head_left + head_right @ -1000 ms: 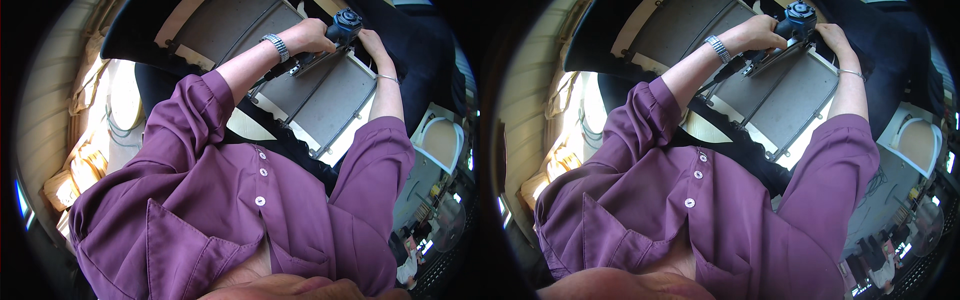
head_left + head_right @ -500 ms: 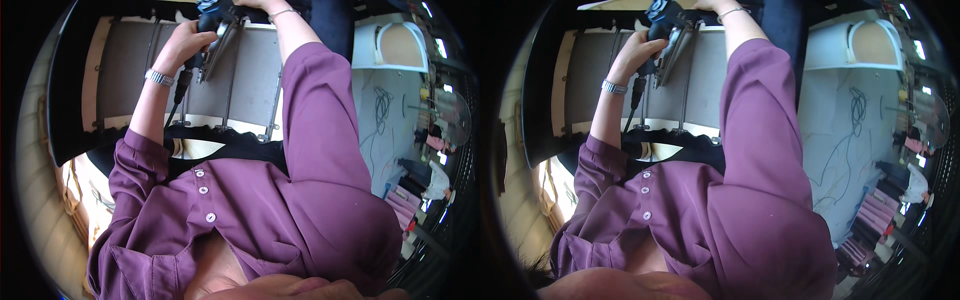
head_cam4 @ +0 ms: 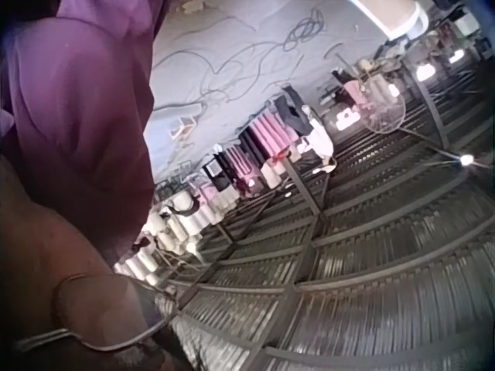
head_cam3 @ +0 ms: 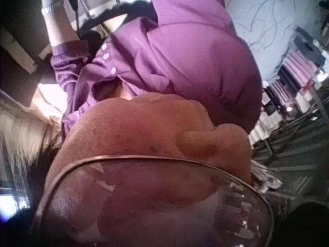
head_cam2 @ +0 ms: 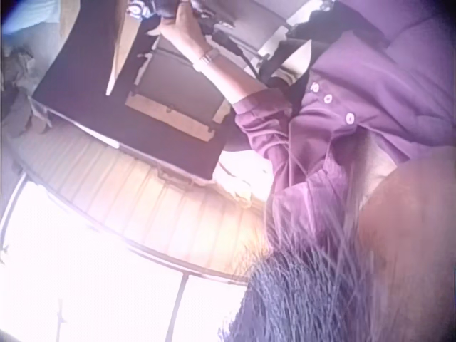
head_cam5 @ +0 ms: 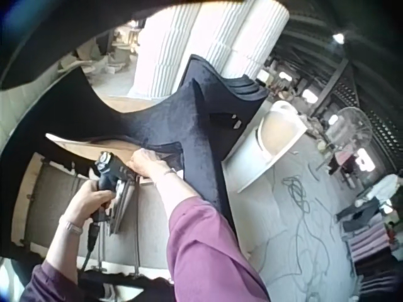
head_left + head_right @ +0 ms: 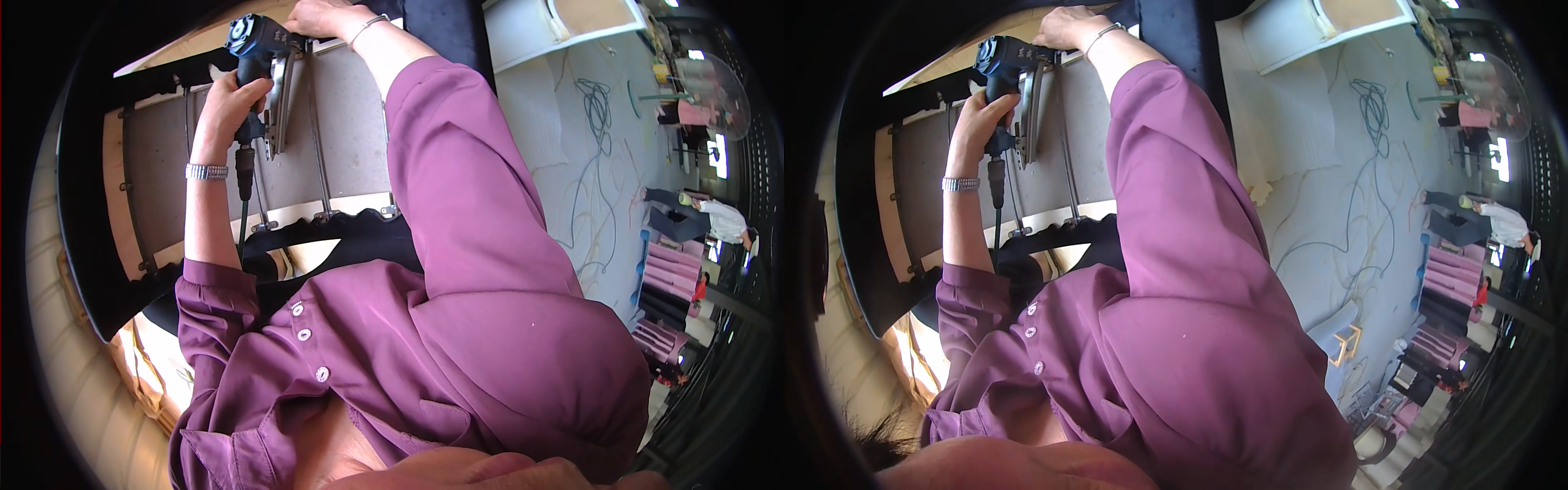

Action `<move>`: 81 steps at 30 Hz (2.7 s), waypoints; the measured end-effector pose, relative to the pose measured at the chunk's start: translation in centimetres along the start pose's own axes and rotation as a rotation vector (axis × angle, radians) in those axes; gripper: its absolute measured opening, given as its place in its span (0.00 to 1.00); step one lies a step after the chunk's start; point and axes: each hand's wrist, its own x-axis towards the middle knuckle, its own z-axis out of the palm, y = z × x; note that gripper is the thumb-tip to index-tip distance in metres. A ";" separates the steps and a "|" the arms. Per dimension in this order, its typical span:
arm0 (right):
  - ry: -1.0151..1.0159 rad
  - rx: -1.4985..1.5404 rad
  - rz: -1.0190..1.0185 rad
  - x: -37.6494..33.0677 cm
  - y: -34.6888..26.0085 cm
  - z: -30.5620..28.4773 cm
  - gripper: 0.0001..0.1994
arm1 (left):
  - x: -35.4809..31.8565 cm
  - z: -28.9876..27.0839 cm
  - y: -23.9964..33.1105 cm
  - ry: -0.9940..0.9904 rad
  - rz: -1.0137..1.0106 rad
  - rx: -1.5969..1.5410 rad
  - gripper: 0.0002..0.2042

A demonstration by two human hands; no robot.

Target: The person is upholstering a chair frame by stapling fabric and trimming the excess.

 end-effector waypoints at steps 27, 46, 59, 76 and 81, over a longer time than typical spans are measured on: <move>-0.253 -0.004 -0.017 6.4 4.8 4.0 0.23 | -0.6 -0.3 0.4 0.009 -0.067 -0.058 0.17; -0.299 -0.073 -0.175 3.0 3.0 2.2 0.31 | -1.7 -1.4 1.3 0.143 -0.042 0.061 0.21; -0.507 -0.068 -0.207 4.5 3.8 2.2 0.27 | 0.2 0.3 1.0 0.067 -0.059 0.130 0.18; -0.131 -0.110 -0.011 6.4 2.4 5.6 0.36 | -3.1 -2.0 -2.5 0.220 -0.064 -0.113 0.19; -0.162 -0.243 0.045 5.6 0.9 5.3 0.42 | -4.3 -3.8 -2.7 0.263 -0.016 -0.118 0.21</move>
